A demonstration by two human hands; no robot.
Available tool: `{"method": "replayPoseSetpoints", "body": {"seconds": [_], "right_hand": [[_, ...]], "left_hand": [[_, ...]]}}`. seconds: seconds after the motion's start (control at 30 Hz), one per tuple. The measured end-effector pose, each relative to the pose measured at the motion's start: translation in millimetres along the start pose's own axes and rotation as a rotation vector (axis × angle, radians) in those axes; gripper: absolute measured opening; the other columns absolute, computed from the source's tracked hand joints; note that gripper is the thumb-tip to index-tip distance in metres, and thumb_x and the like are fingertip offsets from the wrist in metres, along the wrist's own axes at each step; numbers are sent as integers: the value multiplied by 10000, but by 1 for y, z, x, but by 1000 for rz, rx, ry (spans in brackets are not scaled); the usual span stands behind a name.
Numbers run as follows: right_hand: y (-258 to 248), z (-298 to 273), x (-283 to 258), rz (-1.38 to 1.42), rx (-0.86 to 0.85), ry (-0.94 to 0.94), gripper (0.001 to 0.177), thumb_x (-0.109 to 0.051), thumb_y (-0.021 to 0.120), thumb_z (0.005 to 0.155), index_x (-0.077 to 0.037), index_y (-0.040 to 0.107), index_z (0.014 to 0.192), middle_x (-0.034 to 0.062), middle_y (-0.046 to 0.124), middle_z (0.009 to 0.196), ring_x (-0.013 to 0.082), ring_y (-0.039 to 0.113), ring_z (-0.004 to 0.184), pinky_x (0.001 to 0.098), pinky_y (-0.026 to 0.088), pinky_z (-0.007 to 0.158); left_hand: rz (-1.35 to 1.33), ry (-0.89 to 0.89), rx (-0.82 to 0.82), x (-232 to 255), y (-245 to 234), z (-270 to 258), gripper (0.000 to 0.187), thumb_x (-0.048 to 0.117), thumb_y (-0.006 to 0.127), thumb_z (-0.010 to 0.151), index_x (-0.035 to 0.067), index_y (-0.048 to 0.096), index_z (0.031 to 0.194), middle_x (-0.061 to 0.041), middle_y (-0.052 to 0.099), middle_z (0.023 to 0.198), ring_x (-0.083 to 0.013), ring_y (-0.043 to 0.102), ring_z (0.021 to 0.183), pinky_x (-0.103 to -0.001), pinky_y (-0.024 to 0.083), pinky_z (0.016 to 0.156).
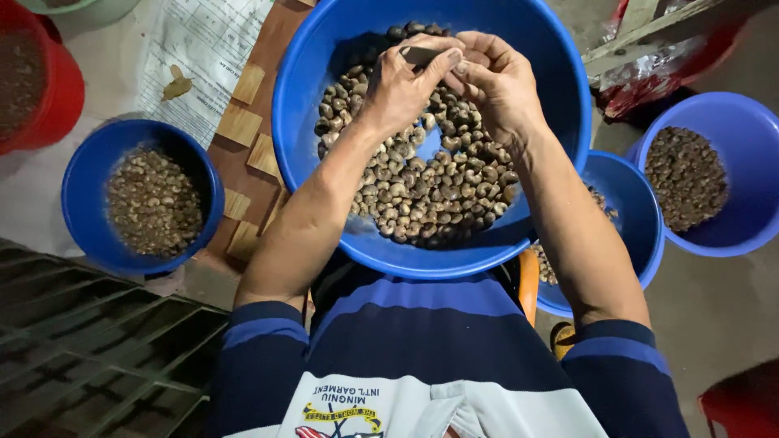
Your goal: Peeling and sorting cashew nuts using a small knife.
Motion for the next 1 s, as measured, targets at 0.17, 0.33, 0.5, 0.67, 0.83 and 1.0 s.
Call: {"method": "replayPoseSetpoints", "body": {"seconds": [0.17, 0.33, 0.5, 0.67, 0.83, 1.0], "right_hand": [[1, -2, -6, -52, -11, -77, 435, 54, 683, 994, -1, 518, 1393, 130, 688, 1279, 174, 721, 1112, 309, 637, 967], [0, -3, -7, -143, -4, -133, 465, 48, 705, 1004, 1, 497, 1417, 146, 692, 1307, 186, 718, 1117, 310, 640, 947], [1, -1, -9, -153, -50, -238, 494, 65, 725, 1017, 11, 472, 1439, 161, 687, 1340, 199, 712, 1143, 316, 638, 941], [11, -7, -16, -164, -115, -337, 555, 96, 728, 1044, -8, 420, 1494, 167, 677, 1369, 193, 705, 1170, 307, 621, 951], [6, -8, -13, -184, -103, -358, 542, 111, 712, 1055, -9, 435, 1505, 143, 679, 1347, 178, 699, 1150, 298, 620, 957], [4, -5, -11, -194, -67, -345, 466, 97, 690, 1054, 9, 499, 1470, 113, 679, 1306, 164, 697, 1120, 297, 629, 934]], "left_hand": [[-188, -106, -41, 10, 0, 1, 182, 170, 688, 1043, 19, 746, 1126, -98, 744, 1125, -169, 761, 919, -301, 636, 824], [-176, -130, 16, -9, -2, 1, 162, 133, 700, 1040, 21, 759, 1141, -90, 749, 1129, -149, 758, 933, -285, 649, 819], [-404, -28, -4, 2, -2, 3, 176, 136, 692, 1045, 0, 737, 1147, -104, 734, 1161, -162, 730, 952, -304, 638, 819], [-319, 6, 0, 14, -11, 4, 178, 143, 679, 1085, 8, 760, 1169, -79, 772, 1133, -143, 729, 1032, -314, 622, 925], [-388, -83, 11, 3, -6, 1, 168, 131, 683, 1080, 6, 761, 1162, -66, 775, 1075, -118, 697, 966, -289, 613, 852], [-448, -82, 18, -5, 0, -1, 182, 107, 695, 1051, 2, 736, 1194, -79, 755, 1142, -127, 714, 1006, -292, 648, 844]]}}
Point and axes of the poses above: each hand's wrist, its own z-axis towards the middle knuckle, its own y-axis out of the palm, x = y × z, the point moved 7 cm from there along z, towards the middle knuckle
